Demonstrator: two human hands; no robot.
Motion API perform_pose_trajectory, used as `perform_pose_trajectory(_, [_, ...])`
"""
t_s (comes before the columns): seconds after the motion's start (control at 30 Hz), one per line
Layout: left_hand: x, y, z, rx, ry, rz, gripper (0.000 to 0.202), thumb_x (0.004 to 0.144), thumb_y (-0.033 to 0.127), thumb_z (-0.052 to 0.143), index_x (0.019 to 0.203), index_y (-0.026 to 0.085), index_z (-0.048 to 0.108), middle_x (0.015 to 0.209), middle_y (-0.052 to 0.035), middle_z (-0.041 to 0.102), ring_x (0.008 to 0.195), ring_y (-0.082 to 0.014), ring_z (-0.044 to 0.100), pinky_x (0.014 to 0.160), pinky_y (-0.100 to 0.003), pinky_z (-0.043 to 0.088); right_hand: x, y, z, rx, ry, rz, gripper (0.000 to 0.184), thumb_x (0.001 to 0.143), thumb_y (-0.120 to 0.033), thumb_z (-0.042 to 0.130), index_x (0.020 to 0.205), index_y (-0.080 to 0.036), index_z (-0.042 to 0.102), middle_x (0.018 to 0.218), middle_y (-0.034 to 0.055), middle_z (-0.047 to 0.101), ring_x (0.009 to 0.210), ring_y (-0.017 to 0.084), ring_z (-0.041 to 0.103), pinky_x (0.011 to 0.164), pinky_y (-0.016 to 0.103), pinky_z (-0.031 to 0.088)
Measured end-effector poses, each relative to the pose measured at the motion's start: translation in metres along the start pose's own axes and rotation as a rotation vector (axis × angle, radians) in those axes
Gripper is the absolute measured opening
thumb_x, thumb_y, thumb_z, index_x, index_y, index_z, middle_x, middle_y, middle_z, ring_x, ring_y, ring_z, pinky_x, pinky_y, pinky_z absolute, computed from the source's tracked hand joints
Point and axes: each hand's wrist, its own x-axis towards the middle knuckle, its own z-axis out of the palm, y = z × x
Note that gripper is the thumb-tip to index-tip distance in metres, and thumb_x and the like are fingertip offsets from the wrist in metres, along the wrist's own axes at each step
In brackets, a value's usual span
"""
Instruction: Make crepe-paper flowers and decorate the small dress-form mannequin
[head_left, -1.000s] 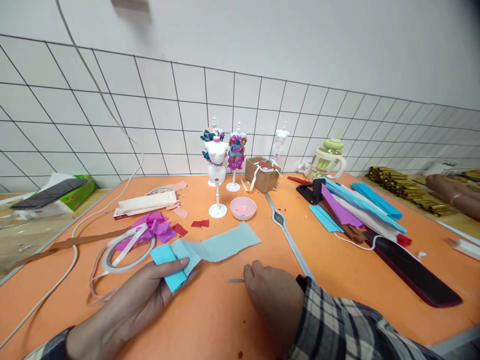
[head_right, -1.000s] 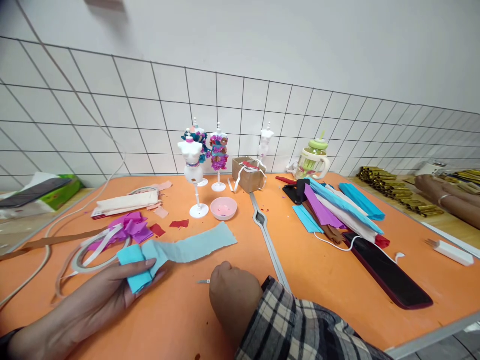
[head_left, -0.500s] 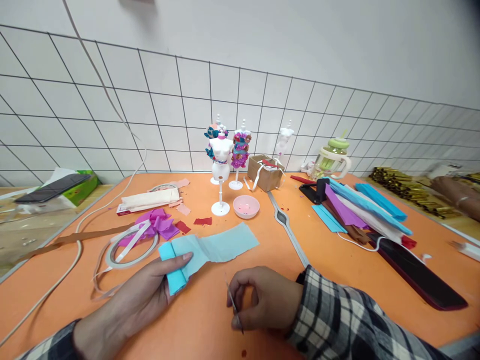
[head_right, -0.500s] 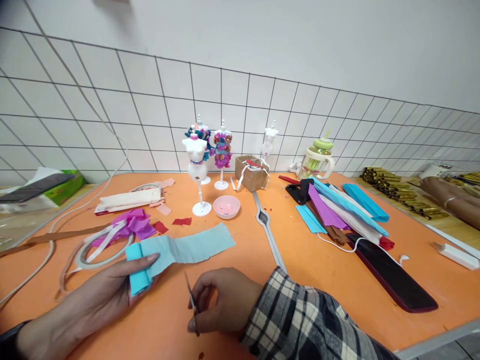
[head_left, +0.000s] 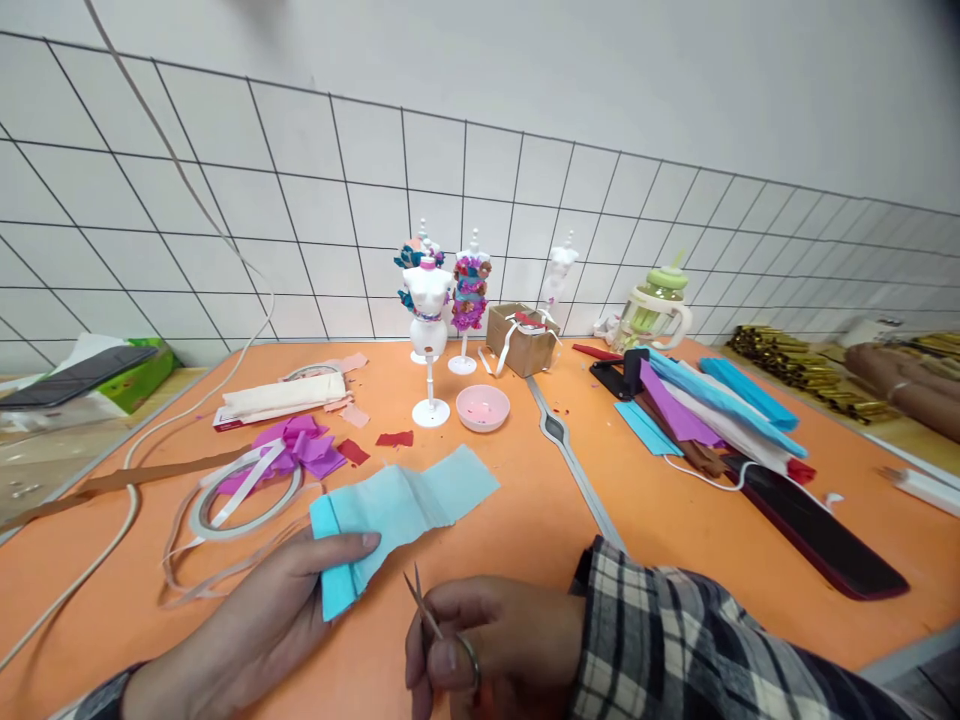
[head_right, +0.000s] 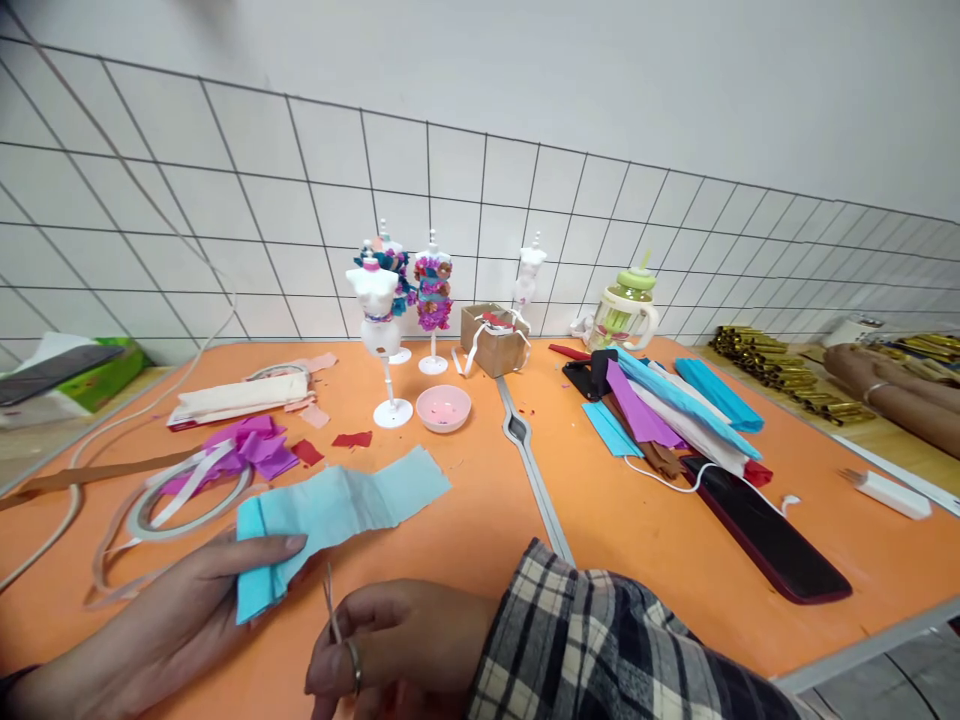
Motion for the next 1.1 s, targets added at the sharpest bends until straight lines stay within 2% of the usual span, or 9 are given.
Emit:
perform_pose_trajectory(0.07, [-0.0013,0.0002,-0.0002,0.014,-0.005,-0.023,0.030,0.068,0.008,0.081,0.097,0.014,0.076,0.091,-0.0085,0.081,0.078,-0.0286,0.076,0.066,-0.031,0.063,-0.0001,-0.0003,-0.0013,-0.054,0.031,0.024,0.042,0.075,-0.047,0.078,0.100,-0.018,0.061,0.088,-0.0003,0.066,0.051,0.004,0.052,0.043,0.013,0.036])
perform_pose_trajectory(0.2, [0.0002,-0.0015,-0.0016,0.039,-0.069,-0.093,0.018,0.076,0.021,0.080,0.092,0.014,0.076,0.103,-0.0117,0.079,0.093,-0.0323,0.074,0.077,-0.037,0.061,-0.0008,-0.0012,-0.0027,-0.096,0.049,0.059,0.042,0.076,-0.048,0.078,0.102,-0.019,0.062,0.089,-0.0006,0.065,0.051,0.003,0.051,0.043,0.012,0.037])
perform_pose_trajectory(0.3, [0.0005,-0.0037,-0.0023,0.055,-0.078,-0.084,0.013,0.077,0.020,0.080,0.089,0.014,0.076,0.104,-0.0117,0.079,0.094,-0.0317,0.074,0.080,-0.038,0.060,-0.0005,0.0000,-0.0024,-0.126,0.059,0.064,0.043,0.075,-0.050,0.079,0.102,-0.020,0.063,0.089,-0.0008,0.065,0.050,0.003,0.051,0.043,0.013,0.040])
perform_pose_trajectory(0.47, [-0.0033,-0.0046,-0.0005,0.075,-0.051,-0.060,0.014,0.080,0.022,0.078,0.091,0.015,0.076,0.103,-0.0121,0.079,0.088,-0.0291,0.074,0.080,-0.038,0.060,0.0021,0.0025,-0.0025,-0.159,0.077,0.058,0.044,0.073,-0.052,0.079,0.100,-0.019,0.063,0.088,-0.0008,0.064,0.045,0.003,0.050,0.040,0.013,0.041])
perform_pose_trajectory(0.63, [-0.0024,-0.0046,0.0028,0.081,-0.067,-0.028,0.015,0.083,0.024,0.076,0.096,0.016,0.076,0.102,-0.0104,0.079,0.084,-0.0270,0.074,0.078,-0.037,0.060,0.0025,-0.0003,-0.0008,-0.146,0.038,0.036,0.043,0.075,-0.052,0.076,0.097,-0.019,0.060,0.090,0.0001,0.066,0.040,0.002,0.047,0.036,0.014,0.039])
perform_pose_trajectory(0.83, [-0.0037,-0.0069,0.0026,0.070,-0.134,-0.017,0.022,0.084,0.029,0.076,0.104,0.020,0.075,0.105,-0.0079,0.078,0.090,-0.0270,0.073,0.079,-0.035,0.059,0.0032,-0.0015,-0.0017,-0.244,0.124,-0.035,0.043,0.073,-0.052,0.076,0.093,-0.018,0.061,0.085,-0.0002,0.065,0.042,0.005,0.049,0.033,0.015,0.038])
perform_pose_trajectory(0.97, [-0.0041,-0.0061,0.0012,0.077,-0.156,0.012,0.024,0.082,0.030,0.077,0.104,0.018,0.077,0.104,-0.0087,0.078,0.091,-0.0278,0.073,0.078,-0.034,0.059,0.0028,-0.0024,-0.0022,-0.299,0.127,-0.034,0.042,0.074,-0.053,0.076,0.092,-0.017,0.063,0.081,-0.0002,0.065,0.045,0.005,0.047,0.037,0.016,0.037])
perform_pose_trajectory(1.1, [-0.0018,-0.0054,-0.0012,0.067,-0.178,0.038,0.030,0.084,0.026,0.076,0.113,0.018,0.074,0.112,-0.0108,0.076,0.101,-0.0294,0.070,0.079,-0.033,0.058,0.0027,-0.0047,-0.0039,-0.324,0.175,-0.069,0.046,0.066,-0.052,0.083,0.084,-0.015,0.063,0.073,-0.0006,0.064,0.058,0.008,0.054,0.054,0.018,0.043])
